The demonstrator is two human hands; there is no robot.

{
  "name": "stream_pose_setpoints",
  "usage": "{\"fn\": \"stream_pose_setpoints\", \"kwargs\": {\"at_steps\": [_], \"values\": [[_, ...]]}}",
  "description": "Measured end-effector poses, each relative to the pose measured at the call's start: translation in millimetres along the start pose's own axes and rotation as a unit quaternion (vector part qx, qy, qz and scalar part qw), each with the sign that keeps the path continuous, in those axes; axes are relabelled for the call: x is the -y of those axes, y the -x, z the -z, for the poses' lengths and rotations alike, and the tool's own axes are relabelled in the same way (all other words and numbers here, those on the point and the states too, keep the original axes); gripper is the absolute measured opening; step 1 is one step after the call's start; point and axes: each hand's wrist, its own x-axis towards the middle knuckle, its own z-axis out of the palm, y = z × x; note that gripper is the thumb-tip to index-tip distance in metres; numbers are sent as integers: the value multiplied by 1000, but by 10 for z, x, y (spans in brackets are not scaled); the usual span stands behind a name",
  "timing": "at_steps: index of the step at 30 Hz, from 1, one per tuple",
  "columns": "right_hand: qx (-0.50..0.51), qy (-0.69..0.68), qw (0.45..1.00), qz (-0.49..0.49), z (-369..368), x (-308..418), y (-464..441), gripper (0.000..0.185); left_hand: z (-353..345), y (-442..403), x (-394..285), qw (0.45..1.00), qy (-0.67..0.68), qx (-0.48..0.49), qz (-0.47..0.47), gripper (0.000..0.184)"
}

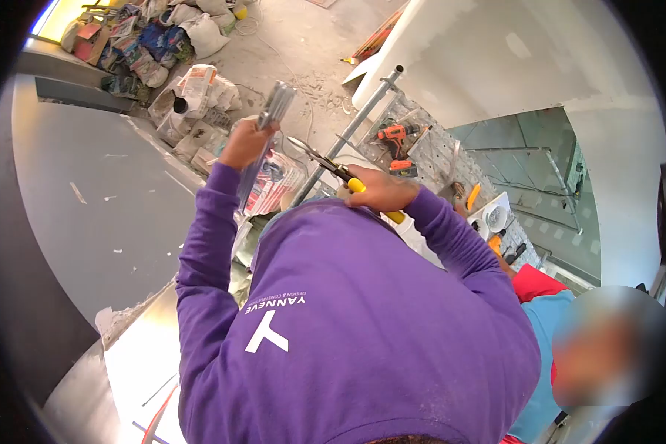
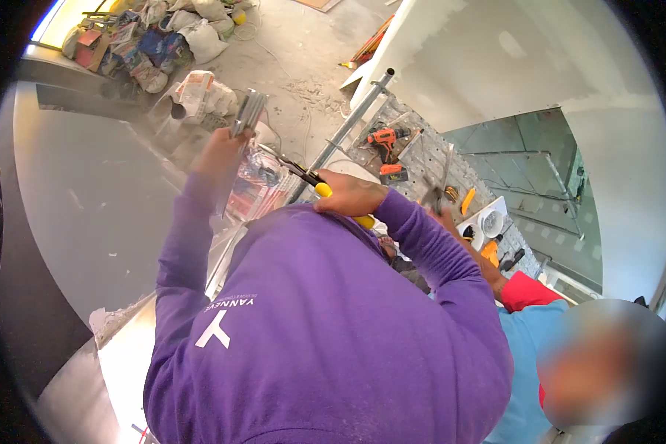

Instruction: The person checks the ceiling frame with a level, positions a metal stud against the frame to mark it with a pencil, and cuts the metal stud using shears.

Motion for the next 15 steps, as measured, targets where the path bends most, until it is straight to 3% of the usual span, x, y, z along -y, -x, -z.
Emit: {"fn": "stream_pose_setpoints", "kwargs": {"at_steps": [2,4,7,11,15], "values": [[-26,40,999,-17,-2,137,5,52,183,28,0,994,107,10,35,44],[-46,68,996,-45,-5,252,10,53,236,95,22,991,131,-3,24,44],[-94,105,990,-11,-45,176,-140,55,190,273,-71,989,143,-11,16,45],[-59,119,990,-54,8,316,-314,61,170,405,-109,991,127,-31,19,44],[-2,128,987,-95,106,661,-332,54,193,413,47,993,109,-42,23,51]]}}
